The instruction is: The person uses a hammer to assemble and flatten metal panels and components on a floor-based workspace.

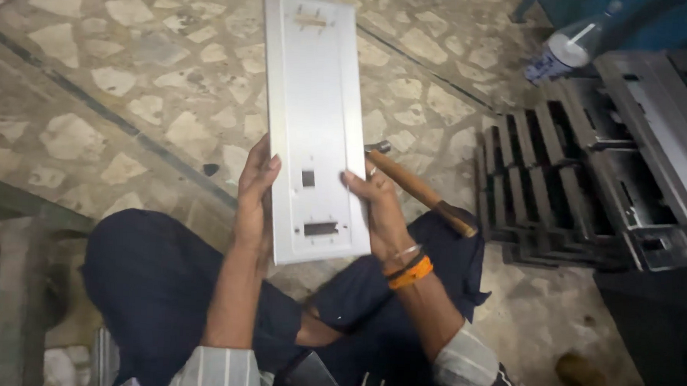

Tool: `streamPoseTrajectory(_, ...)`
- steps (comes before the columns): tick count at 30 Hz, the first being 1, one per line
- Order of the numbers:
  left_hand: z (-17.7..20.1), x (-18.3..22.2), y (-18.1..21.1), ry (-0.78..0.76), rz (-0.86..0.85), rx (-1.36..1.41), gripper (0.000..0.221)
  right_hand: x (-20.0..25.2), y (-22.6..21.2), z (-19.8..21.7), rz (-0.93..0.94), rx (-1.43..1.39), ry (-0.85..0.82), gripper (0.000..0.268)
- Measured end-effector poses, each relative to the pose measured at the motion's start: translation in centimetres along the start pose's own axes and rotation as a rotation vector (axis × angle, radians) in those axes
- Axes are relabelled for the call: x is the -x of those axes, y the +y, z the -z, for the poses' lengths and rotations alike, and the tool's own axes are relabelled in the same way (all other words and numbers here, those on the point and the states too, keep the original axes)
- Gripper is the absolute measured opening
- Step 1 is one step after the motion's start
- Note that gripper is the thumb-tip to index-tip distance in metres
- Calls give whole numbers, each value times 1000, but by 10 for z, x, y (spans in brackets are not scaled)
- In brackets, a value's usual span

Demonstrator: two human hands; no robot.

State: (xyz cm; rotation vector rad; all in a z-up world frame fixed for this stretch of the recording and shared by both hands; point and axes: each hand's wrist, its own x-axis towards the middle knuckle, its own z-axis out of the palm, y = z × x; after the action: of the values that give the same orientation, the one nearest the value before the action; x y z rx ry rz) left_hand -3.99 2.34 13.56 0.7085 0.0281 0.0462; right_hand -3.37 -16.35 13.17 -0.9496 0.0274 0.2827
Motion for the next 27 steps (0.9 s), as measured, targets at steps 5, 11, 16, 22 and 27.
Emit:
streamPoseTrajectory(5, 24, -37, 23, 4, -65, -248, 47, -71, -2, -30, 75, 45, -136, 52)
streamPoseTrajectory(11, 70, -101, 48, 60, -250, -608, 51, -119, 28, -17, 241, 617, -85, 60)
streamPoseTrajectory(16, 169, -171, 19, 380, -398, -1405, 46, -71, 38, -1, 339, 743, -102, 50)
streamPoseTrajectory(22, 257, -195, -27, 619, -41, -1725, 39, -37, 39, -19, 481, 1014, -211, 34)
streamPoseTrajectory(27, 273, -210, -28, 712, -144, -1794, 36, -45, 41, -20, 574, 1234, -174, 35)
